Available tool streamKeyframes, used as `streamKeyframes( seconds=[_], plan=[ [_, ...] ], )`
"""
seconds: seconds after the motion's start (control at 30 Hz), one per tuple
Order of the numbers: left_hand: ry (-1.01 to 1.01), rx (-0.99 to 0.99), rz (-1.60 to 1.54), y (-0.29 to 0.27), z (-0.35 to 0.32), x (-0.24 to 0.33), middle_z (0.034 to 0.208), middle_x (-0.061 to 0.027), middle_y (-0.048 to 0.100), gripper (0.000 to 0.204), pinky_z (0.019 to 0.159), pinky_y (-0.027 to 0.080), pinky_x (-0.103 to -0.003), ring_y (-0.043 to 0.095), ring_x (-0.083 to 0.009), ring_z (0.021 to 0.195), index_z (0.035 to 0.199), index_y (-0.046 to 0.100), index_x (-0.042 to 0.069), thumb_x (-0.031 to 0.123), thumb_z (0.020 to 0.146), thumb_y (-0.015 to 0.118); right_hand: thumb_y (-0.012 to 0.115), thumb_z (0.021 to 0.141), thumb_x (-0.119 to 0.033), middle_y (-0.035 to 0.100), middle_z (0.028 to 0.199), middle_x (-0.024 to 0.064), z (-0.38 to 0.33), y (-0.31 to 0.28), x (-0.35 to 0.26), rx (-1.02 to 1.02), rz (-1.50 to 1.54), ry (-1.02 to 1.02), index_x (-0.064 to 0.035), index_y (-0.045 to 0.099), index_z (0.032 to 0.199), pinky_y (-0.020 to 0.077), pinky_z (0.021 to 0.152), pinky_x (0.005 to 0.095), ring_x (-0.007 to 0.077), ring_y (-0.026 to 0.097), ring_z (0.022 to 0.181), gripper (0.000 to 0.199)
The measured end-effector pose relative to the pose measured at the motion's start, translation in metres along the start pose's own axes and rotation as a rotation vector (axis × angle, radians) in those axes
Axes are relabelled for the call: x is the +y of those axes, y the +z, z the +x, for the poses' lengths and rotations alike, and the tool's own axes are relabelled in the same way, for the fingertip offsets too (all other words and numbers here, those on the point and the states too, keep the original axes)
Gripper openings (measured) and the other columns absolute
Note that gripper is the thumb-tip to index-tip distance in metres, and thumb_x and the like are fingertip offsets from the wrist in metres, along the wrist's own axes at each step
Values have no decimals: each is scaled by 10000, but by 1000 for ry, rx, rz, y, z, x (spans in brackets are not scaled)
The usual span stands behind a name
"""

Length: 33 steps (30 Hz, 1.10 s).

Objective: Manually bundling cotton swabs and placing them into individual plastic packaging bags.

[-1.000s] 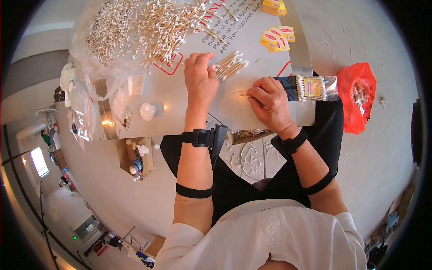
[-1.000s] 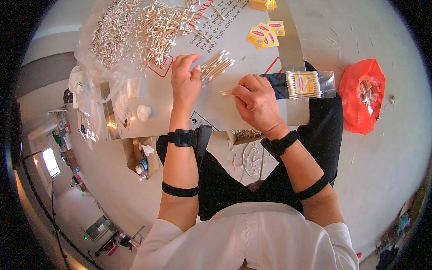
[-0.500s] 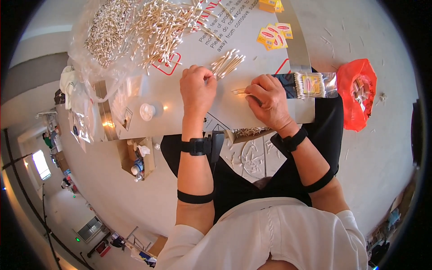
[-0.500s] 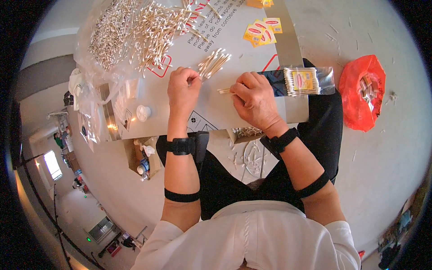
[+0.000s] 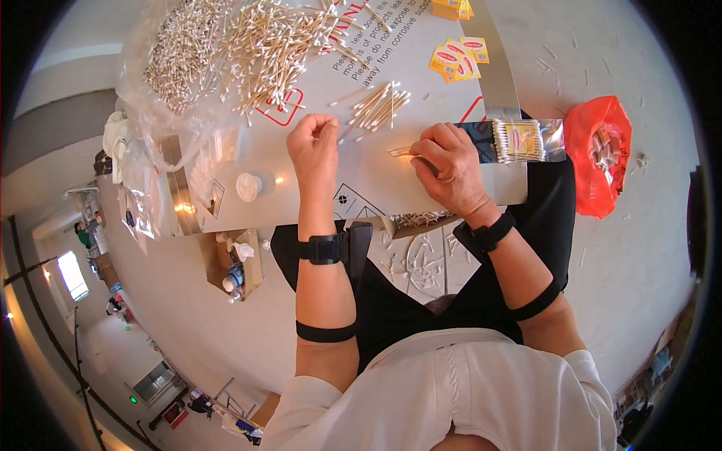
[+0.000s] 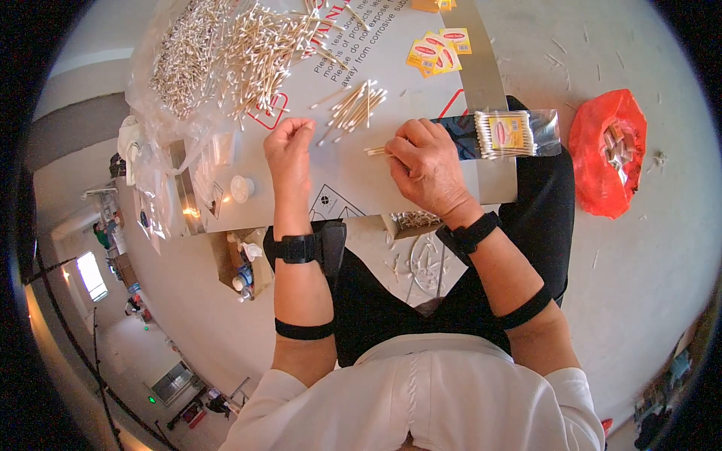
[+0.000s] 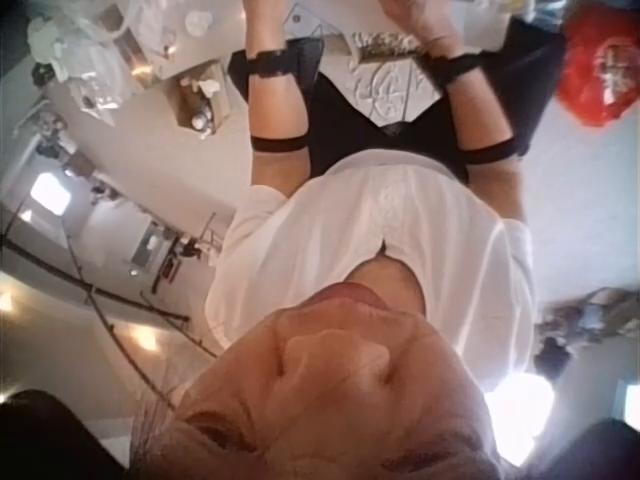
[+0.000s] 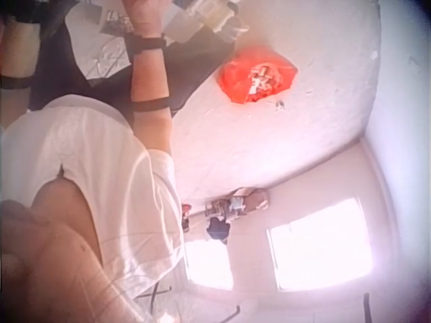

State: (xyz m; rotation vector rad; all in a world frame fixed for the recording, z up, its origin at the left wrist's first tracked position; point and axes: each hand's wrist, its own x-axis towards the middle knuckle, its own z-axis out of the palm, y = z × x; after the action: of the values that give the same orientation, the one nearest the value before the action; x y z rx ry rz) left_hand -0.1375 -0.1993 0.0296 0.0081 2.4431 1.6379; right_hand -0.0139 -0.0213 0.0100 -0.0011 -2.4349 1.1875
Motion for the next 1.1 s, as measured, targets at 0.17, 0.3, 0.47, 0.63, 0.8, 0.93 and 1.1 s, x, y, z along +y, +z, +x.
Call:
streamKeyframes(
  seconds=[0.17, 0.3, 0.47, 0.63, 0.8, 0.93, 1.1],
  plan=[
    [592, 60, 549, 13, 33, -4, 936, -62, 595, 193, 813, 415, -400, 521, -266, 914, 957, 644, 72, 88, 765, 633, 651, 641, -12, 535, 802, 79, 0, 1, 0, -7, -12, -12, -46, 600, 766, 436, 677, 368, 270, 537, 781, 139],
    [558, -100, 653, 37, 38, 5, 994, -67, 571, 164, 833, 392, -438, 494, -310, 986, 919, 629, 92, 104, 756, 641, 646, 619, -1, 533, 805, 74, -3, 3, 3, 2, -41, -30, -57, 603, 764, 435, 675, 366, 270, 536, 783, 161],
    [634, -234, 724, 64, -10, 10, 1018, -82, 546, 206, 819, 377, -445, 488, -310, 984, 973, 580, 100, 35, 777, 579, 637, 595, 7, 538, 825, 60, -4, 3, 3, 3, -81, -35, -75, 612, 748, 442, 670, 379, 278, 538, 784, 175],
    [695, -166, 655, 67, -61, 2, 1201, -166, 512, 392, 979, 315, -509, 418, -336, 1192, 1161, 517, -17, 143, 815, 609, 589, 661, 76, 541, 835, 73, -4, -8, 1, 262, 142, 144, -45, 630, 776, 454, 676, 326, 235, 551, 764, 172],
    [567, -181, 948, 76, -64, 6, 1488, -199, 255, 850, 1120, 120, -537, 183, -353, 1400, 1407, 281, -24, 464, 805, 632, 573, 747, 86, 532, 835, 53, -3, -14, 2, 403, 335, 380, -1, 620, 806, 439, 669, 246, 136, 525, 745, 116],
    [606, -118, 953, 75, -38, 11, 1491, -200, 243, 854, 1111, 117, -554, 183, -354, 1398, 1407, 303, 11, 485, 786, 647, 573, 759, 86, 535, 844, 55, -5, -9, -2, 369, 363, 400, -1, 616, 826, 439, 670, 241, 130, 525, 745, 117],
    [568, -286, 1001, 62, -71, 6, 1497, -197, 230, 843, 1070, 75, -645, 148, -349, 1408, 1428, 305, 103, 494, 769, 657, 569, 787, 85, 548, 870, 48, -9, -9, -2, 443, 452, 445, -3, 608, 850, 436, 681, 233, 113, 521, 755, 115]
  ],
)
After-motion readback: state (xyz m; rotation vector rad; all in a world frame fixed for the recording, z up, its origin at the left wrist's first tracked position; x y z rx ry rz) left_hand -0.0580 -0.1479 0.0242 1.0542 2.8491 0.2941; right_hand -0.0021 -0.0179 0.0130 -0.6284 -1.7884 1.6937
